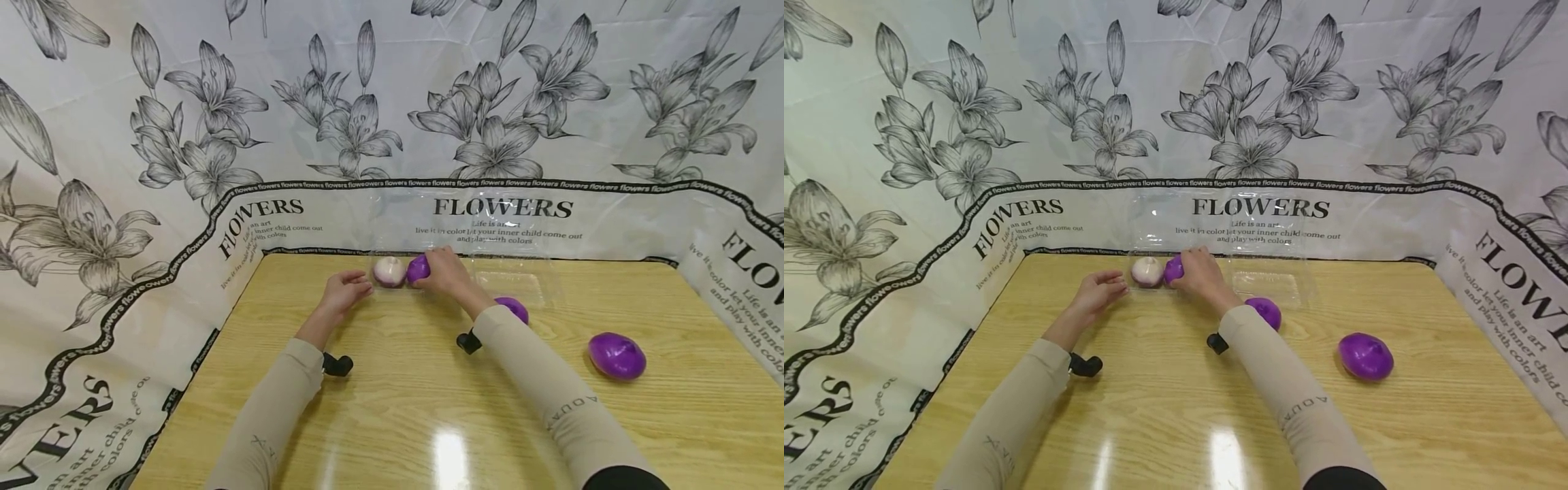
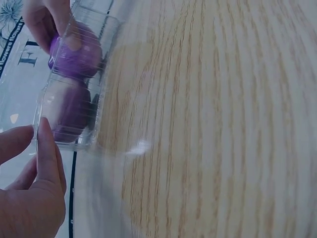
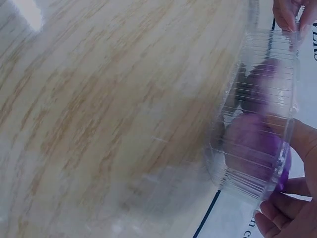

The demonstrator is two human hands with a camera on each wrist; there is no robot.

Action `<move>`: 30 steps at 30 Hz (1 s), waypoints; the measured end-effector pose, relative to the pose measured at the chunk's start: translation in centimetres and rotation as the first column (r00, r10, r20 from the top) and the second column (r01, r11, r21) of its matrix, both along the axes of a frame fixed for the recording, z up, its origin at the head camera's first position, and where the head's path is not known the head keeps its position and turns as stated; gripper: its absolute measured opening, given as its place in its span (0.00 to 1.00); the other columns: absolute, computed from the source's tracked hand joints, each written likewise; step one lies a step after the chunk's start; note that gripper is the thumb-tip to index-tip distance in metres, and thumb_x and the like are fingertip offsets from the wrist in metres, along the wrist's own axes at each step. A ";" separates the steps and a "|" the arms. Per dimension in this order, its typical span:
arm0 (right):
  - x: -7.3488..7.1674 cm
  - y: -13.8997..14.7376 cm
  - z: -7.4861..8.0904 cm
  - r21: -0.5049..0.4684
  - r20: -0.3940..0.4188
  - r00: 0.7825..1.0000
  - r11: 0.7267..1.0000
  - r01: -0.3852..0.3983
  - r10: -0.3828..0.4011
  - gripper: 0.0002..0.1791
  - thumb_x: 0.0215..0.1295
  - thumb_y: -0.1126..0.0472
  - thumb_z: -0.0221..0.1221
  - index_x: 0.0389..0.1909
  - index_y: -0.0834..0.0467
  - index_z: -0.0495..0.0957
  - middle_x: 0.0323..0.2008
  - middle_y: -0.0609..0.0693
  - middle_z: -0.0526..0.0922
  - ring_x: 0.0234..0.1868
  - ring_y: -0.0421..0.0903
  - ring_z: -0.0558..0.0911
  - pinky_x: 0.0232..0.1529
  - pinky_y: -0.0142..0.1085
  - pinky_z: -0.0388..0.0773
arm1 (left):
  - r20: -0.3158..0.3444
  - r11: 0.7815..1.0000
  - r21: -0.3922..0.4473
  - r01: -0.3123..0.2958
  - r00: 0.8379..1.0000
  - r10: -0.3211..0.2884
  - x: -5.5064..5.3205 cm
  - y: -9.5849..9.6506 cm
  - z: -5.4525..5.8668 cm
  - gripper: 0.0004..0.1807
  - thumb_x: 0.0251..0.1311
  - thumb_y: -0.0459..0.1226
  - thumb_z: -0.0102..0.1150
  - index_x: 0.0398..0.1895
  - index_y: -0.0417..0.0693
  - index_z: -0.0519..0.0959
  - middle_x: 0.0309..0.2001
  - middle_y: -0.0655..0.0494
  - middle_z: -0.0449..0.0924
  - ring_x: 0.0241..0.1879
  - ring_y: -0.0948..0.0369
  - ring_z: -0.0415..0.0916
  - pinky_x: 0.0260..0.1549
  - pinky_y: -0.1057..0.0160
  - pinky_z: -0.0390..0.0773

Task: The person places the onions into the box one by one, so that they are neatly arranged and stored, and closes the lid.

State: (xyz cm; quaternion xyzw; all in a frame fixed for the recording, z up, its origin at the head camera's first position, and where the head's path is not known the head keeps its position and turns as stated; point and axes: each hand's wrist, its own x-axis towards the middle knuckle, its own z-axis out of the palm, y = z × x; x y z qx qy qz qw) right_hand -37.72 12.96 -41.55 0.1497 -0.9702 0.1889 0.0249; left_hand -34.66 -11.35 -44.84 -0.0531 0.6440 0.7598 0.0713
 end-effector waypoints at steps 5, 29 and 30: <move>0.3 0.7 0.4 0.005 -0.023 0.999 1.000 -0.030 0.031 0.38 0.58 0.48 0.74 0.59 0.70 0.74 0.55 0.66 0.78 0.59 0.60 0.72 0.63 0.54 0.77 | 0.004 1.000 -0.018 0.003 1.000 -0.003 0.1 0.0 0.0 0.25 0.70 0.22 0.56 0.69 0.29 0.69 0.49 0.43 0.74 0.61 0.40 0.76 0.54 0.61 0.85; -1.5 5.0 4.9 -0.282 0.126 0.992 0.959 0.029 0.007 0.39 0.78 0.48 0.52 0.74 0.75 0.56 0.72 0.73 0.62 0.72 0.68 0.63 0.75 0.59 0.62 | -0.018 1.000 -0.009 0.002 1.000 -0.002 -0.5 -0.1 -0.2 0.23 0.68 0.22 0.57 0.66 0.27 0.70 0.44 0.46 0.76 0.47 0.51 0.82 0.51 0.62 0.87; -1.7 4.9 5.0 -0.304 0.150 0.989 0.952 0.044 0.003 0.40 0.79 0.47 0.51 0.75 0.74 0.55 0.73 0.73 0.60 0.73 0.68 0.62 0.75 0.59 0.61 | -0.018 1.000 -0.009 0.002 1.000 -0.002 -0.5 -0.1 -0.2 0.23 0.68 0.22 0.57 0.66 0.27 0.70 0.44 0.46 0.76 0.46 0.52 0.82 0.51 0.62 0.87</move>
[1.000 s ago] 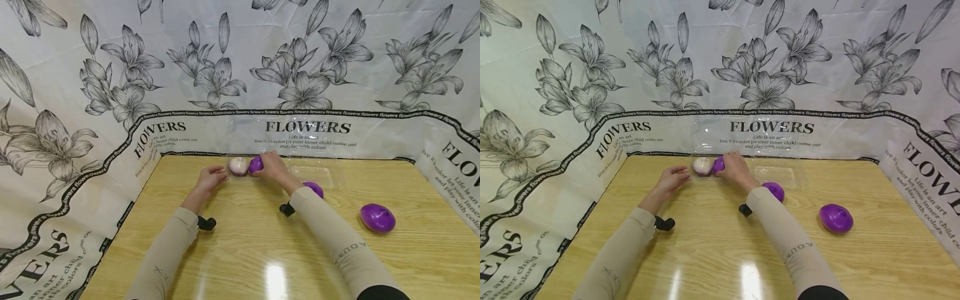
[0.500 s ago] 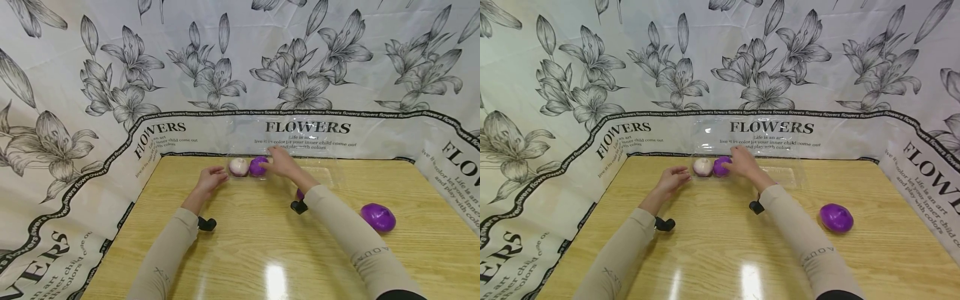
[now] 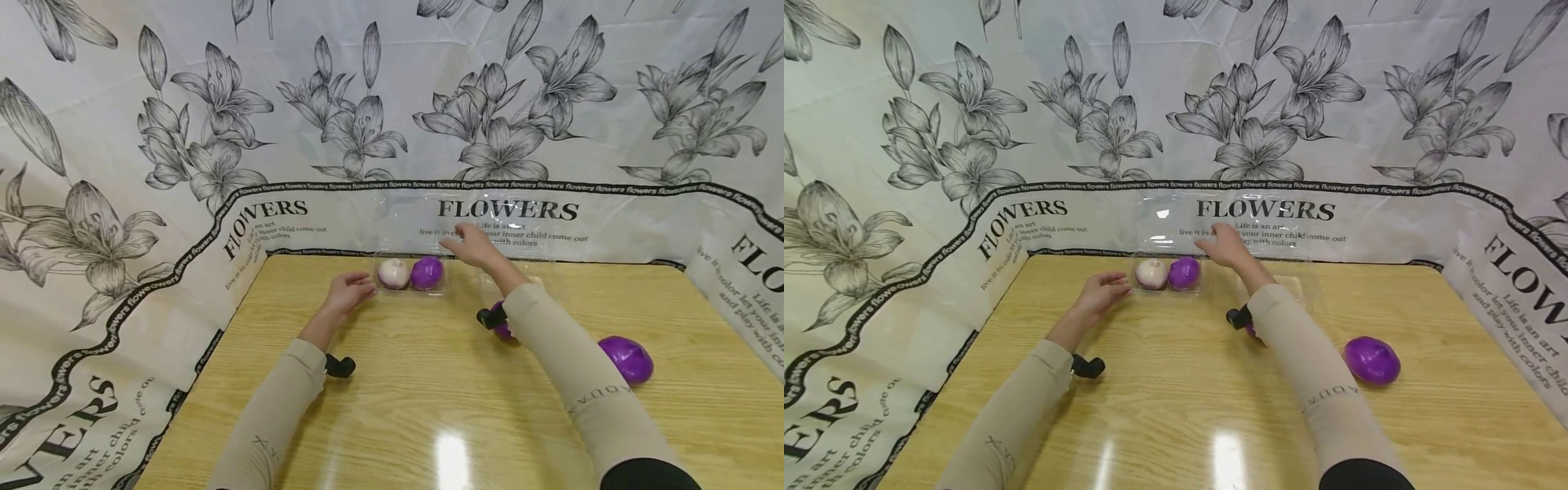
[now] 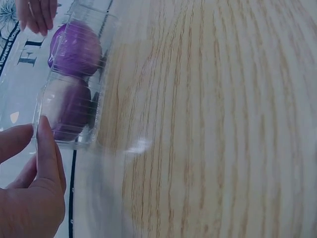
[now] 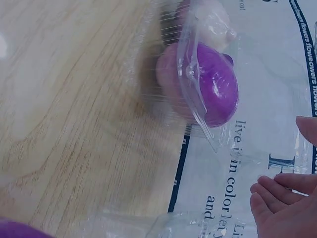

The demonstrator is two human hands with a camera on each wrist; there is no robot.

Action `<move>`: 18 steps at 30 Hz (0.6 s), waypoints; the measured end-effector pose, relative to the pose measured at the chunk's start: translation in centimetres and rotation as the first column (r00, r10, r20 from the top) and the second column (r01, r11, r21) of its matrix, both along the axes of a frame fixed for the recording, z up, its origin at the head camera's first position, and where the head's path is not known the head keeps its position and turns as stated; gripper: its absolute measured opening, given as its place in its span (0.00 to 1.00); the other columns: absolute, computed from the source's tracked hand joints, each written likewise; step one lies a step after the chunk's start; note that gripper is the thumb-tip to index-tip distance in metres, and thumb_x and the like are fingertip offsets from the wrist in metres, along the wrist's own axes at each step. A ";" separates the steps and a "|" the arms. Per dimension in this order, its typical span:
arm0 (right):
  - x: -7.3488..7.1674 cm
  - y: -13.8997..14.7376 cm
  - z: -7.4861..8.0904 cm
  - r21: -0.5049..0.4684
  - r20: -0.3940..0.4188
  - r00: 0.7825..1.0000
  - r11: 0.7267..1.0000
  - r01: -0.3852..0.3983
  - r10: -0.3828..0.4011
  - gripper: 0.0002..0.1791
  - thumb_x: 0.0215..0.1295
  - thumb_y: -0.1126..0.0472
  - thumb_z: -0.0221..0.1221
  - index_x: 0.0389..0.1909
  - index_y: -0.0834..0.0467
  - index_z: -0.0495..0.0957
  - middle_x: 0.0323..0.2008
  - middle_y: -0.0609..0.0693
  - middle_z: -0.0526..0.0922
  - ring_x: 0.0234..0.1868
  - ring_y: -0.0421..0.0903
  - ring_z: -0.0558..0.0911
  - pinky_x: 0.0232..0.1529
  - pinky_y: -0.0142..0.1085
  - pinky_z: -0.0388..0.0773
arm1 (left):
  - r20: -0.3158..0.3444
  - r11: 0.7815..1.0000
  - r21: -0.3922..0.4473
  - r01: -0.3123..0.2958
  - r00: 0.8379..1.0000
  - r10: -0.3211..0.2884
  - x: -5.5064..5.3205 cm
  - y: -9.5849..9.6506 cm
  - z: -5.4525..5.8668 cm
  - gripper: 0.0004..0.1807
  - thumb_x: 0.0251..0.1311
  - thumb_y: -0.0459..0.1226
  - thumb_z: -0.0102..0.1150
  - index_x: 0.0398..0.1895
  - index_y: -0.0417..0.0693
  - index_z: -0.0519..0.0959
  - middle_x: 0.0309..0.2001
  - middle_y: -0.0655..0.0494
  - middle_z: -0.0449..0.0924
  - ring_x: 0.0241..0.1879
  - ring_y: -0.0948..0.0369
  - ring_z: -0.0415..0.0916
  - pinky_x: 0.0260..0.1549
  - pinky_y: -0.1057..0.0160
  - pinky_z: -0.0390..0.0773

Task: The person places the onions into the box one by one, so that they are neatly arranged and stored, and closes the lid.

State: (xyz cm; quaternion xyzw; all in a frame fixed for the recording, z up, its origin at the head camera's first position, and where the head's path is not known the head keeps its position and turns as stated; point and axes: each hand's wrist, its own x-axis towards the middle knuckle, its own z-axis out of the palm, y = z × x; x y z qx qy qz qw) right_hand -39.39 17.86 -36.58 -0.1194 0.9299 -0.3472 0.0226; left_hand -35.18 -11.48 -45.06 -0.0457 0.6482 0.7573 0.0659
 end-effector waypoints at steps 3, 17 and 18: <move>-0.3 -0.2 0.2 -0.064 0.062 0.998 0.998 0.027 -0.023 0.42 0.79 0.45 0.51 0.77 0.72 0.51 0.76 0.71 0.56 0.76 0.67 0.58 0.77 0.58 0.58 | -0.002 1.000 0.002 -0.001 1.000 0.001 0.0 0.0 0.0 0.23 0.68 0.22 0.57 0.66 0.27 0.70 0.45 0.45 0.76 0.46 0.53 0.82 0.51 0.62 0.87; -1.3 -1.0 0.0 -0.274 0.195 0.978 0.954 0.124 -0.071 0.48 0.78 0.44 0.52 0.81 0.67 0.37 0.80 0.65 0.48 0.80 0.62 0.51 0.80 0.55 0.52 | -0.009 1.000 0.008 0.002 1.000 -0.002 0.1 0.1 0.0 0.24 0.69 0.21 0.55 0.67 0.25 0.68 0.44 0.46 0.75 0.53 0.45 0.80 0.51 0.63 0.86; -1.4 -1.0 0.0 -0.285 0.196 0.978 0.950 0.124 -0.068 0.48 0.78 0.44 0.52 0.81 0.67 0.38 0.80 0.65 0.49 0.80 0.62 0.51 0.80 0.54 0.52 | -0.009 1.000 0.005 0.001 1.000 0.000 0.1 0.1 0.0 0.24 0.69 0.21 0.55 0.67 0.25 0.69 0.44 0.46 0.75 0.53 0.44 0.80 0.51 0.63 0.86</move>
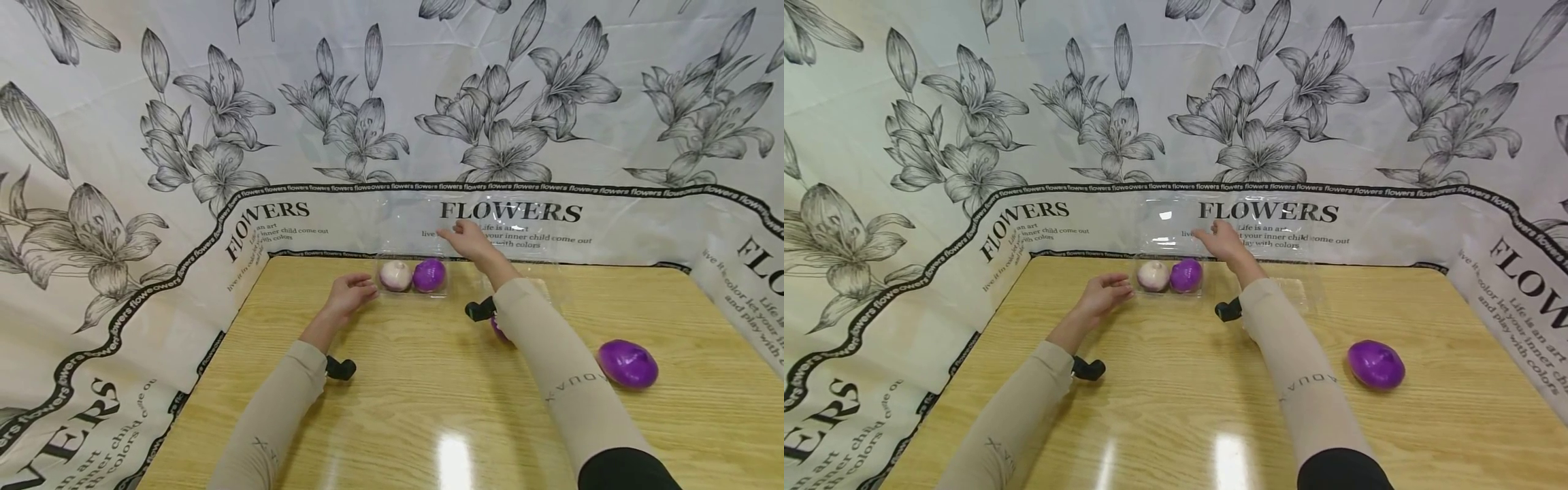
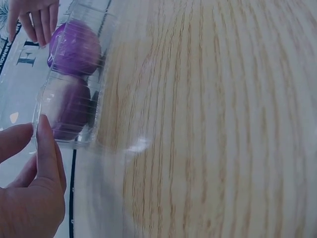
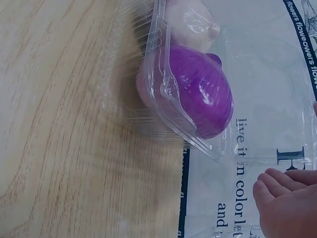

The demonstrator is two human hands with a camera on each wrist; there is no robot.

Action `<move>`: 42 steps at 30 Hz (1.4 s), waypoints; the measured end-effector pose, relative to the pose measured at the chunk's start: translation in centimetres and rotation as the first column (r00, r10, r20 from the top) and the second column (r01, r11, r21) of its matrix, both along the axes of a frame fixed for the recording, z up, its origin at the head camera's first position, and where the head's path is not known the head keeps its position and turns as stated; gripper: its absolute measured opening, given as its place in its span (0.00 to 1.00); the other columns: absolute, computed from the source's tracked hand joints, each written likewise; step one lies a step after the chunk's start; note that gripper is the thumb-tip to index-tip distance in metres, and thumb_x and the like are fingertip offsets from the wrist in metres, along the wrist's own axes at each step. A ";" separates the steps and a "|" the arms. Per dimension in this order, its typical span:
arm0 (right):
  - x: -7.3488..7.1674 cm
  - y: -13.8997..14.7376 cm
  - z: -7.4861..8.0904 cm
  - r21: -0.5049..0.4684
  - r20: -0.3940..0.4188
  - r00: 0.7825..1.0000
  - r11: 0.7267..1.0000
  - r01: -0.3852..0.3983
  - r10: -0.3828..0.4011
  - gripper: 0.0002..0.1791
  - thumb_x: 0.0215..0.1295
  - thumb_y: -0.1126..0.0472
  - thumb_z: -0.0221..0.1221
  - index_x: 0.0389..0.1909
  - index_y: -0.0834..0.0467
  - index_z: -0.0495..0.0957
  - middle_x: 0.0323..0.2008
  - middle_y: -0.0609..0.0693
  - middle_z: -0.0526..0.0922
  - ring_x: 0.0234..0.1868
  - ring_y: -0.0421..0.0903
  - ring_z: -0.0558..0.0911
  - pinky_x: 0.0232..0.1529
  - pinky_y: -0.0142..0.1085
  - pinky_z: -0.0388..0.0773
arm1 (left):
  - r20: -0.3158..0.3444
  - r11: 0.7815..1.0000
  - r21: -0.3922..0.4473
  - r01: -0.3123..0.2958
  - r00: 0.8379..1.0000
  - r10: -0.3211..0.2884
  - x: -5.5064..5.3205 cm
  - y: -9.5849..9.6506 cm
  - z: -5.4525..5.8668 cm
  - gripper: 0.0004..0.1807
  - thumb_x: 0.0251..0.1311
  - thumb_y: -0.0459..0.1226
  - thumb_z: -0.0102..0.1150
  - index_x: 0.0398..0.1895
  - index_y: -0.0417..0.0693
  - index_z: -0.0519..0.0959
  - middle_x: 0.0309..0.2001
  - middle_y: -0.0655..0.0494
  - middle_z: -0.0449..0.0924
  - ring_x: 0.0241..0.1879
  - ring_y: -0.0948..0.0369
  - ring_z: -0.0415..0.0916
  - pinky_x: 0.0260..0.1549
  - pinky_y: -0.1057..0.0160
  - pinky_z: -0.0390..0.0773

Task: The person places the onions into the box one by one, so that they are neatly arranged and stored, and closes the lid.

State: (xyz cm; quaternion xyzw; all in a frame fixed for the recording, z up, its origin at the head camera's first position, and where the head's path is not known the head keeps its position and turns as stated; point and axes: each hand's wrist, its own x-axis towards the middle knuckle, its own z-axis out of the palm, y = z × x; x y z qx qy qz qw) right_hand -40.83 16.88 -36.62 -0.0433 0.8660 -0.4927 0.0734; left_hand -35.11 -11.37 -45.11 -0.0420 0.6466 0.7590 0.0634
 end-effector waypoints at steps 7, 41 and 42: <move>-0.2 0.3 -0.1 -0.058 0.016 1.000 0.998 -0.005 0.006 0.47 0.78 0.44 0.52 0.81 0.66 0.40 0.80 0.64 0.51 0.79 0.61 0.53 0.80 0.54 0.53 | 0.000 1.000 -0.001 0.008 1.000 -0.008 0.0 0.0 0.0 0.24 0.68 0.21 0.55 0.67 0.25 0.69 0.44 0.46 0.75 0.46 0.51 0.82 0.52 0.62 0.86; 3.7 1.2 0.5 0.023 0.028 0.996 0.996 -0.089 0.089 0.42 0.82 0.36 0.27 0.76 0.65 0.59 0.78 0.64 0.57 0.78 0.62 0.56 0.79 0.58 0.51 | 0.017 1.000 0.007 0.005 1.000 -0.005 0.1 0.1 0.3 0.24 0.68 0.20 0.55 0.67 0.26 0.69 0.45 0.45 0.74 0.51 0.46 0.80 0.53 0.62 0.86; 3.8 1.2 0.4 0.026 0.029 0.996 0.996 -0.091 0.090 0.41 0.82 0.36 0.28 0.77 0.65 0.58 0.78 0.64 0.56 0.78 0.62 0.55 0.79 0.58 0.51 | 0.019 1.000 0.004 0.004 1.000 -0.004 0.1 0.1 0.3 0.24 0.68 0.20 0.55 0.67 0.26 0.70 0.45 0.45 0.74 0.52 0.46 0.80 0.52 0.62 0.86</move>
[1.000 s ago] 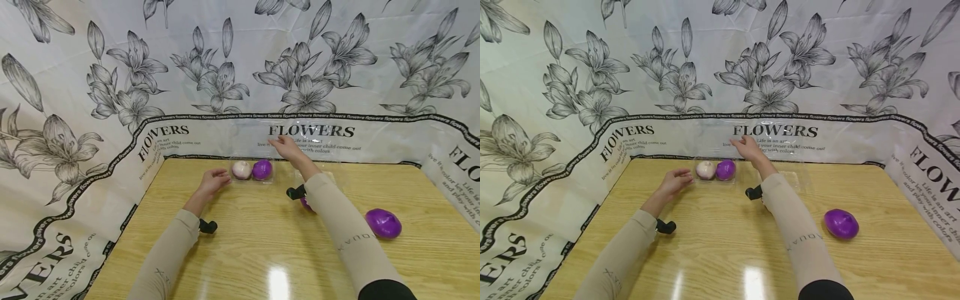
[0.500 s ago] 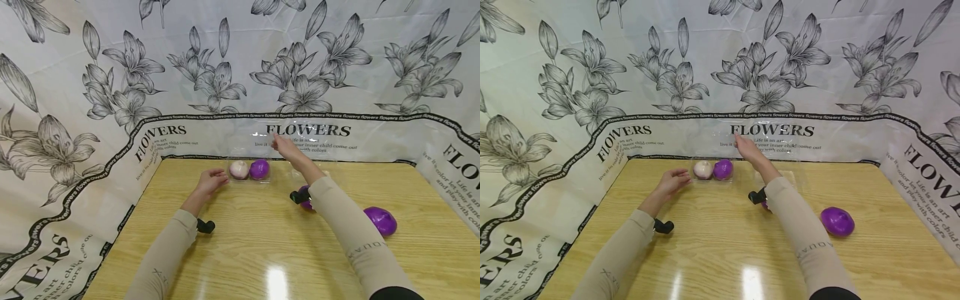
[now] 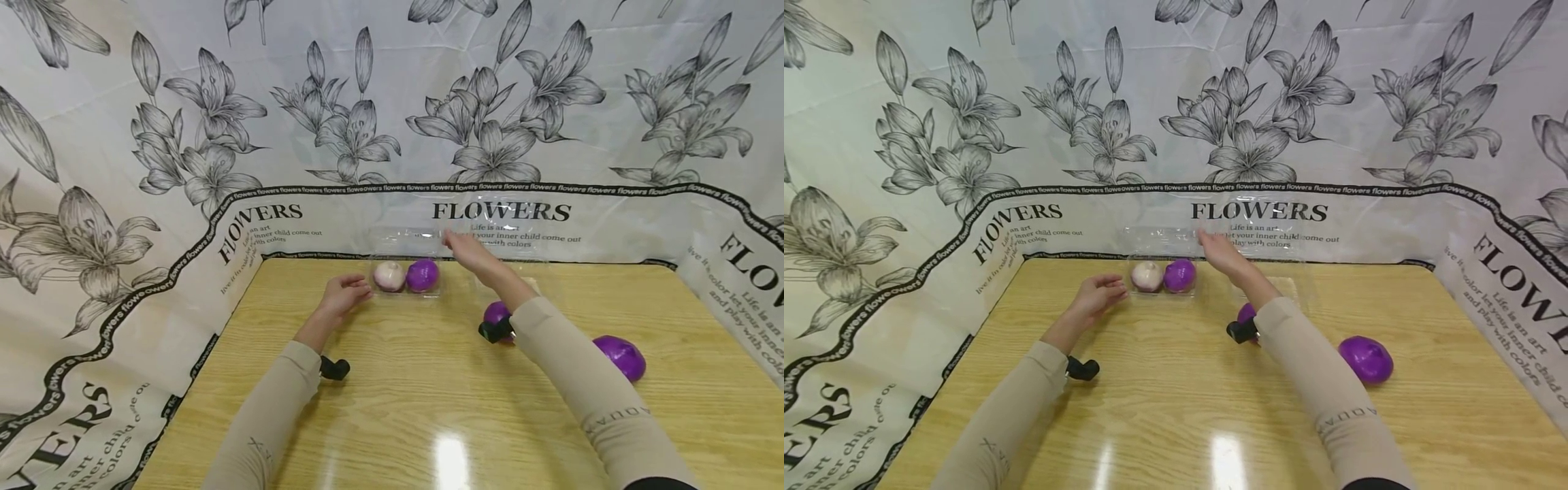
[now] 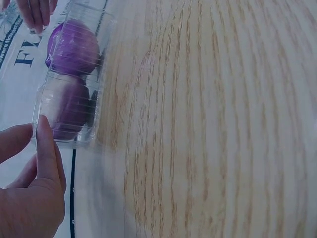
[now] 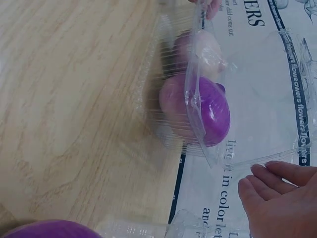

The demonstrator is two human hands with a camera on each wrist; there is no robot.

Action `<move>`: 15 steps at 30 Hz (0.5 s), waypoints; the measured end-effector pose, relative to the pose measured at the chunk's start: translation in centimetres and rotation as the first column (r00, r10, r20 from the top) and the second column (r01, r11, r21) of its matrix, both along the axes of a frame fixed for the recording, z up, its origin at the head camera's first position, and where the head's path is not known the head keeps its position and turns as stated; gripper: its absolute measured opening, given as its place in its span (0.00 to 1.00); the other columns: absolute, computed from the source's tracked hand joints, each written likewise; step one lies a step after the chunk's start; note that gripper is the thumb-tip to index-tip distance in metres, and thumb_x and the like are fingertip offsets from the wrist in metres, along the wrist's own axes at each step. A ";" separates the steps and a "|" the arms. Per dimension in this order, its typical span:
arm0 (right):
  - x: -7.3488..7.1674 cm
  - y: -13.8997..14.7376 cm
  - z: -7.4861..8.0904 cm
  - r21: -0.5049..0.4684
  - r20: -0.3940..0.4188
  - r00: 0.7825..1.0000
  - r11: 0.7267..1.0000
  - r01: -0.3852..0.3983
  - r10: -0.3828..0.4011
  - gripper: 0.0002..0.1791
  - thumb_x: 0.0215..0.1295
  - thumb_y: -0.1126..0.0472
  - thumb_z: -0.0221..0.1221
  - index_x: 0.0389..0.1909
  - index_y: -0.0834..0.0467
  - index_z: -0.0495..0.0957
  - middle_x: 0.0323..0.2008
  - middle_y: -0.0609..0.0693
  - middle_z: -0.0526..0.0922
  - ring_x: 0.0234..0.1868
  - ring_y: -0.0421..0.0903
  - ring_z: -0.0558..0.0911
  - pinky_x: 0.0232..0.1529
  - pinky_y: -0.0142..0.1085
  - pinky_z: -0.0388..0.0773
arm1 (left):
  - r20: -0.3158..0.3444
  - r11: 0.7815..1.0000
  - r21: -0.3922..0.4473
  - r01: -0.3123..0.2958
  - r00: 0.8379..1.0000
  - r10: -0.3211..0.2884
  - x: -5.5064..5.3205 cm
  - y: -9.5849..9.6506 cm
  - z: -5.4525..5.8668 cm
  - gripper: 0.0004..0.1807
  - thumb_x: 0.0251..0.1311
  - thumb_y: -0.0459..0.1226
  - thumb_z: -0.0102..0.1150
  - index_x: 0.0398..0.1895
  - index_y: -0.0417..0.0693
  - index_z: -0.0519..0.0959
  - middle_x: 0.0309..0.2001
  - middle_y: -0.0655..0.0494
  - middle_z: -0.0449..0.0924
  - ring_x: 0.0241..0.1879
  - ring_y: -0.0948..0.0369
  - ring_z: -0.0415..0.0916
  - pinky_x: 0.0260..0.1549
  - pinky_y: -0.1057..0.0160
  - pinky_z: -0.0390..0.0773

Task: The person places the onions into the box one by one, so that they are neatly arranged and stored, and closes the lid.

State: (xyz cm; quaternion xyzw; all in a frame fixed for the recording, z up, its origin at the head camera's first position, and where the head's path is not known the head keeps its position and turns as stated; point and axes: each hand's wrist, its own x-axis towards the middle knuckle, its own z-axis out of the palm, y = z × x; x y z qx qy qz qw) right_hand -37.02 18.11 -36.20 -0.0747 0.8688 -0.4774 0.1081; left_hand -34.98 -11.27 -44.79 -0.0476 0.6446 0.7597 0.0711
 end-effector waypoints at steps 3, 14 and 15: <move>0.4 0.0 -0.2 0.003 -0.005 1.000 1.000 -0.014 0.014 0.41 0.82 0.37 0.29 0.78 0.64 0.55 0.79 0.63 0.54 0.79 0.62 0.53 0.80 0.59 0.48 | 0.003 1.000 -0.011 0.002 1.000 -0.002 0.0 0.0 0.0 0.24 0.69 0.21 0.56 0.68 0.28 0.70 0.46 0.46 0.74 0.55 0.44 0.79 0.51 0.63 0.86; 2.0 0.1 -1.3 0.114 -0.103 0.989 0.989 -0.096 0.108 0.35 0.84 0.46 0.35 0.78 0.68 0.54 0.77 0.67 0.55 0.78 0.64 0.54 0.80 0.57 0.49 | -0.002 1.000 0.004 -0.009 1.000 0.009 -0.1 0.1 -0.1 0.24 0.68 0.20 0.55 0.68 0.26 0.69 0.43 0.45 0.76 0.44 0.53 0.83 0.48 0.64 0.87; 2.0 0.1 -1.4 0.130 -0.117 0.987 0.987 -0.097 0.112 0.35 0.84 0.46 0.35 0.78 0.69 0.54 0.77 0.68 0.56 0.78 0.65 0.54 0.80 0.58 0.49 | -0.002 1.000 0.006 -0.011 1.000 0.011 -0.1 0.2 -0.1 0.24 0.68 0.20 0.55 0.67 0.26 0.69 0.44 0.45 0.76 0.42 0.55 0.83 0.47 0.64 0.87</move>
